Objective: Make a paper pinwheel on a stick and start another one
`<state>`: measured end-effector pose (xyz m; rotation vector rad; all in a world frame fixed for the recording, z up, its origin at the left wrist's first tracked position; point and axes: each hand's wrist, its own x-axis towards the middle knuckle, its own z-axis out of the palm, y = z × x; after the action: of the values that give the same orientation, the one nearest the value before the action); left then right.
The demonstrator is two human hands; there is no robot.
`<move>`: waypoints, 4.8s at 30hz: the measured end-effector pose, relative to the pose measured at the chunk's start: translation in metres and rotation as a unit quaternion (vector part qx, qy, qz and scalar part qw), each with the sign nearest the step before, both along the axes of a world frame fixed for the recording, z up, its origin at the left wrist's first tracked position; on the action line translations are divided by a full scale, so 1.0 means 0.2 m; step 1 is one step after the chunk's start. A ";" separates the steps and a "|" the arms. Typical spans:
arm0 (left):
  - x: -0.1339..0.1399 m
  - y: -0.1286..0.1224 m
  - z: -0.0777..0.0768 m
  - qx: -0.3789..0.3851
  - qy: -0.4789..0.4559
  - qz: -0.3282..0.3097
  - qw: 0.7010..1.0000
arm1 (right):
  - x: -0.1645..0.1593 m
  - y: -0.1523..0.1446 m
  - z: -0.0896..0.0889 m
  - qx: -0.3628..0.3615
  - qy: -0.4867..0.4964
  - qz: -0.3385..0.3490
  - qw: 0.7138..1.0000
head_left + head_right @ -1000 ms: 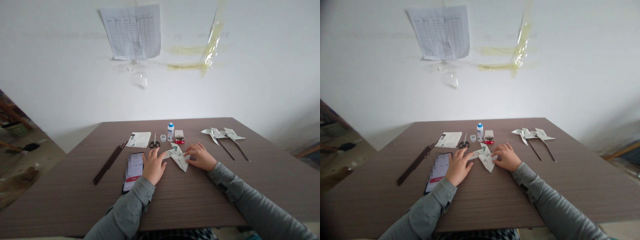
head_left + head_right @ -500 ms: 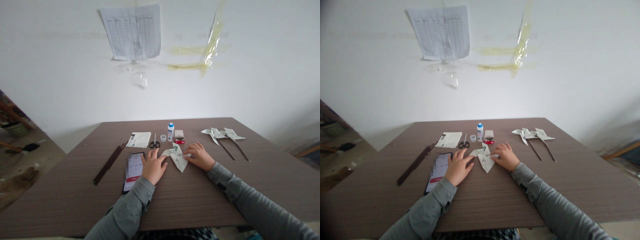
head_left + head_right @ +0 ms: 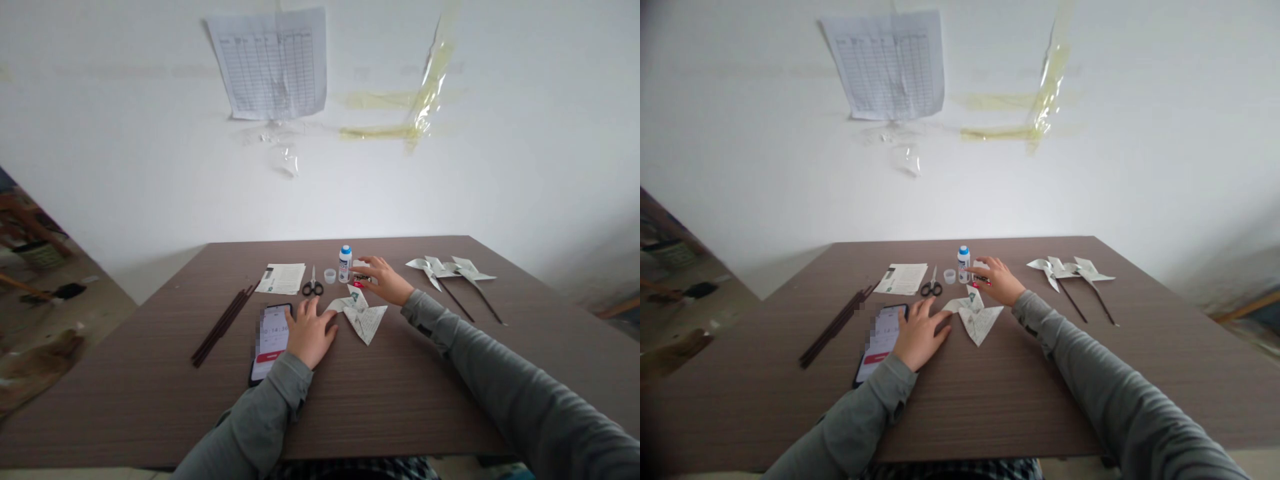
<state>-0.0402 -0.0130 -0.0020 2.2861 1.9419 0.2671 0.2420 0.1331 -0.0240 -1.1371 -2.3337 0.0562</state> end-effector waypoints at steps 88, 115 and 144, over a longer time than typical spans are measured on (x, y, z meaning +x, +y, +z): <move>0.07 -0.01 -0.01 -0.004 0.004 -0.048 0.999 | -0.12 -0.28 -0.18 0.029 0.060 -0.107 0.992; 0.05 0.01 -0.03 -0.005 -0.004 -0.053 0.999 | -0.12 -0.29 -0.18 0.032 0.085 -0.105 0.990; 0.04 0.00 -0.01 -0.017 -0.005 -0.055 0.998 | -0.05 -0.29 -0.18 0.027 0.238 -0.094 0.966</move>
<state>-0.0320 -0.0133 -0.0043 2.3543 1.7950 0.2309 0.2322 0.0758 -0.0595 -1.1624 -1.7900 0.1762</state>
